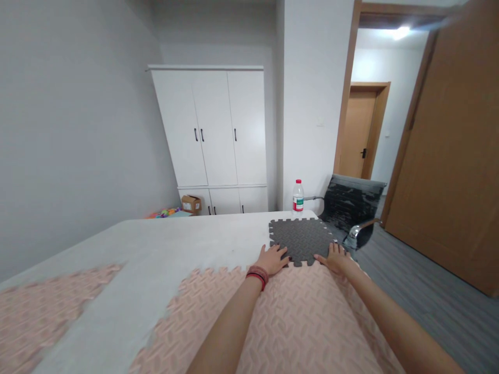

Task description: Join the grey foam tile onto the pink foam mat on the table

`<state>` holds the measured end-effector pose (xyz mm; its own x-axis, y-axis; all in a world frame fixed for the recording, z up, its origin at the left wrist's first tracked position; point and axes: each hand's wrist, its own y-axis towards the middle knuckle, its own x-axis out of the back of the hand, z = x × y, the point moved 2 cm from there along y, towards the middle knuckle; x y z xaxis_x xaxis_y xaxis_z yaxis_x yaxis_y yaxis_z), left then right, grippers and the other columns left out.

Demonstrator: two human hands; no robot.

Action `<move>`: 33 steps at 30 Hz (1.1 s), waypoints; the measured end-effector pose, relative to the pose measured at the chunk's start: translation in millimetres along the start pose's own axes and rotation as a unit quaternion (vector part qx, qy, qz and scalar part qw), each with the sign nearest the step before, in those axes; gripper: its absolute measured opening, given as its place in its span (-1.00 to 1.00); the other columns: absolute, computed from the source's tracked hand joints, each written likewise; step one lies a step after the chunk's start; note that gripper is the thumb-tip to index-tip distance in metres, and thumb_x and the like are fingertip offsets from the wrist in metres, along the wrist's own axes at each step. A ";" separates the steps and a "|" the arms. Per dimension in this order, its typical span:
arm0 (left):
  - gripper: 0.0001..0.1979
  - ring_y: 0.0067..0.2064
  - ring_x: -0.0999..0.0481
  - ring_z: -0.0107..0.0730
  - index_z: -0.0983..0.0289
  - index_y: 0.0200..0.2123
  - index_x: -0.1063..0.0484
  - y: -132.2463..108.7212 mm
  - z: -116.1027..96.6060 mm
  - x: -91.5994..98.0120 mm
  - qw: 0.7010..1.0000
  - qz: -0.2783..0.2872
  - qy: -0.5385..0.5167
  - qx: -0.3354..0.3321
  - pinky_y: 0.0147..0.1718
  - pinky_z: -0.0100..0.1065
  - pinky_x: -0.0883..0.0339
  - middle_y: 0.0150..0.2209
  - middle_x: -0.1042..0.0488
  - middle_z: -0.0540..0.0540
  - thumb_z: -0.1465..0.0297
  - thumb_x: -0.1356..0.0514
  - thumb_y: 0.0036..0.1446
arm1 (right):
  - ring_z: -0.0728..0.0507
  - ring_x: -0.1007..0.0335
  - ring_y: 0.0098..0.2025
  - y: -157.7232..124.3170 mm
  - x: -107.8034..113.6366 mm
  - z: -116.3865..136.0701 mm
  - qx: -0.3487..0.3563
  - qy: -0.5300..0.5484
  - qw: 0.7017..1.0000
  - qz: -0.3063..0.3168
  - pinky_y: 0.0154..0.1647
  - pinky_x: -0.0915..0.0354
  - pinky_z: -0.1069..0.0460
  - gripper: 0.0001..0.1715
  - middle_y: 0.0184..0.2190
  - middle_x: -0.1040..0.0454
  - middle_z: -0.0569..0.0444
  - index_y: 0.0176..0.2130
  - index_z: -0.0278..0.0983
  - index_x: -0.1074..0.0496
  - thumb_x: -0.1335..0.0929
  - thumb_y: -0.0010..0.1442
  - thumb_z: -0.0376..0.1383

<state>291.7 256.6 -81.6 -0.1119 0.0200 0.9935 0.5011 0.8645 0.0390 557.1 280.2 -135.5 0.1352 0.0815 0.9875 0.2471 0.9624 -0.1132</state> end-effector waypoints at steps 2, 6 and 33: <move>-0.48 0.14 -0.25 -0.15 0.23 0.08 -0.23 8.9 -11.8 3.5 0.999 0.004 0.021 0.024 0.15 0.10 -0.01 0.11 -0.29 0.17 0.04 0.01 0.18 | -0.38 0.44 0.33 -4.4 1.5 -1.3 0.016 0.003 1.000 -0.002 0.24 0.27 -0.30 0.18 0.32 0.29 -0.24 0.30 -0.52 0.26 -0.02 0.06 0.29; -0.41 0.05 -0.34 -0.16 0.29 0.01 -0.30 27.3 -37.2 3.8 0.994 0.006 0.055 0.090 0.13 0.08 -0.01 -0.01 -0.39 0.18 -0.04 0.00 0.12 | -0.24 0.53 0.34 -13.7 6.5 -1.8 0.081 0.005 0.997 -0.002 0.25 0.33 -0.27 -0.04 0.34 0.32 -0.02 0.31 -0.24 0.25 0.02 0.13 0.23; -0.12 0.28 0.03 0.15 0.24 0.24 -0.01 20.6 -34.7 -10.3 0.994 0.002 0.019 0.108 0.13 0.21 0.14 0.25 -0.06 0.41 -0.19 0.20 0.00 | -0.38 0.65 0.32 -21.7 21.2 23.2 0.034 -0.018 0.994 0.105 0.14 0.40 -0.49 0.34 0.32 0.56 -0.17 0.30 -0.25 0.49 -0.16 -0.14 0.38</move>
<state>332.9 256.8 -87.3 -0.0749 0.0082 0.9972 0.3055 0.9521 0.0151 532.3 267.1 -109.5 0.1420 0.2911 0.9461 0.1516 0.9381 -0.3114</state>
